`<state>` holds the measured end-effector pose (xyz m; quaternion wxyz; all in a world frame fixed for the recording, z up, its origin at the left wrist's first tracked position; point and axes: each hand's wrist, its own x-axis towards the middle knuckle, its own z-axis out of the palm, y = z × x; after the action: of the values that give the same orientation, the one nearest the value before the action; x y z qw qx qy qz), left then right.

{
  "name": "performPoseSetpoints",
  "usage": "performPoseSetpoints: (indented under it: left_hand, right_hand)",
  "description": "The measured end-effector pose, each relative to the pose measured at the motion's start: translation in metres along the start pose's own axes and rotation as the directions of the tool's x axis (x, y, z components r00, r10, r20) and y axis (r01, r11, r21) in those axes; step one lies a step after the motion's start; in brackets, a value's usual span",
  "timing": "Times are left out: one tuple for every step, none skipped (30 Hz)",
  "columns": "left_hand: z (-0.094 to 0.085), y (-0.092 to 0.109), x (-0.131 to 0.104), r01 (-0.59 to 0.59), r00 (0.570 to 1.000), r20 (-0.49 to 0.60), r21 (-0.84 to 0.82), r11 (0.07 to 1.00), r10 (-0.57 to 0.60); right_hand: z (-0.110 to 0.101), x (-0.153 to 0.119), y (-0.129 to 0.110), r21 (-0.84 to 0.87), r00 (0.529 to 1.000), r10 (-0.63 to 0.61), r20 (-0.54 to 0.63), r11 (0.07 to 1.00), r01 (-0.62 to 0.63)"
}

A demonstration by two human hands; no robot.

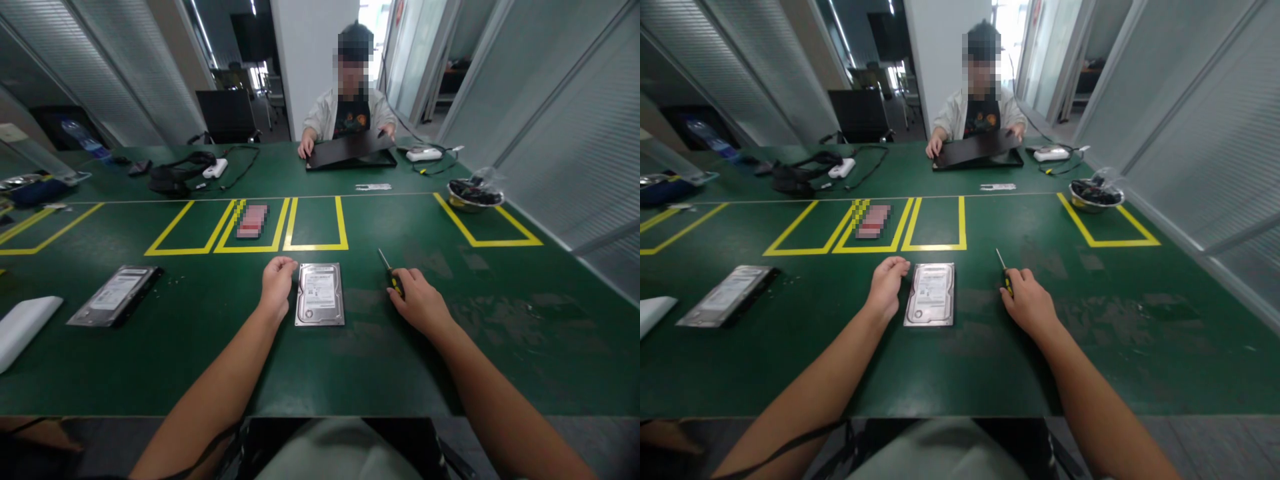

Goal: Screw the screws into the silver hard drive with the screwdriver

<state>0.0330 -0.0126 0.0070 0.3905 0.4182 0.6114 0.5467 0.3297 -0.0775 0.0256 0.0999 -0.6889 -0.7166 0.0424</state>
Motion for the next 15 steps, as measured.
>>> performPoseSetpoints:
  left_hand:
    - [0.000, -0.001, -0.001, 0.002, 1.000, -0.002, -0.012, 1.000, -0.002]
    - [-0.001, -0.002, -0.001, 0.004, 1.000, 0.000, -0.022, 1.000, -0.004]
    - [-0.002, -0.003, -0.002, 0.004, 1.000, 0.006, -0.029, 1.000, -0.004]
    - [-0.003, -0.004, -0.003, 0.001, 1.000, 0.016, -0.031, 1.000, 0.000]
    - [-0.005, -0.005, -0.004, -0.004, 1.000, 0.030, -0.028, 1.000, 0.005]
    - [-0.006, -0.005, -0.005, -0.013, 0.999, 0.047, -0.023, 1.000, 0.014]
    - [-0.007, -0.006, -0.005, -0.024, 0.998, 0.064, -0.013, 1.000, 0.025]
    - [-0.009, -0.006, -0.006, -0.038, 0.996, 0.079, 0.001, 0.999, 0.037]
    - [-0.010, -0.007, -0.006, -0.054, 0.994, 0.091, 0.021, 0.998, 0.052]
    - [-0.011, -0.009, -0.005, -0.074, 0.993, 0.099, 0.047, 0.996, 0.069]
    - [-0.012, -0.010, -0.005, -0.096, 0.991, 0.104, 0.079, 0.992, 0.087]
    - [-0.013, -0.011, -0.004, -0.119, 0.988, 0.110, 0.117, 0.986, 0.106]
    - [-0.014, -0.013, -0.003, -0.144, 0.985, 0.117, 0.161, 0.976, 0.126]
    - [-0.015, -0.014, -0.001, -0.170, 0.981, 0.125, 0.205, 0.964, 0.146]
    - [-0.015, -0.015, 0.000, -0.195, 0.977, 0.134, 0.246, 0.949, 0.166]
  right_hand:
    - [0.000, 0.000, 0.000, 0.001, 1.000, 0.000, 0.000, 1.000, 0.000]
    - [0.000, 0.000, 0.000, -0.001, 1.000, 0.001, 0.000, 1.000, -0.001]
    - [0.000, 0.000, 0.000, -0.003, 1.000, 0.000, -0.001, 1.000, 0.000]
    - [0.000, 0.000, 0.000, -0.005, 1.000, -0.002, -0.002, 1.000, 0.001]
    - [0.001, 0.000, 0.000, -0.005, 1.000, -0.003, -0.002, 1.000, 0.003]
    - [0.001, 0.000, 0.000, -0.003, 1.000, -0.004, -0.002, 1.000, 0.004]
    - [0.002, 0.001, 0.001, 0.003, 1.000, -0.005, -0.001, 1.000, 0.005]
    - [0.002, 0.001, 0.002, 0.012, 1.000, -0.007, -0.001, 1.000, 0.007]
    - [0.003, 0.001, 0.003, 0.026, 1.000, -0.009, -0.003, 1.000, 0.009]
    - [0.004, 0.001, 0.005, 0.044, 1.000, -0.014, -0.007, 0.999, 0.014]
    - [0.004, 0.002, 0.007, 0.065, 1.000, -0.024, -0.013, 0.998, 0.025]
    - [0.005, 0.002, 0.009, 0.090, 0.999, -0.039, -0.022, 0.995, 0.041]
    - [0.005, 0.003, 0.011, 0.115, 0.998, -0.055, -0.032, 0.992, 0.058]
    - [0.005, 0.003, 0.014, 0.139, 0.997, -0.068, -0.045, 0.988, 0.074]
    - [0.004, 0.004, 0.017, 0.160, 0.995, -0.075, -0.059, 0.984, 0.084]
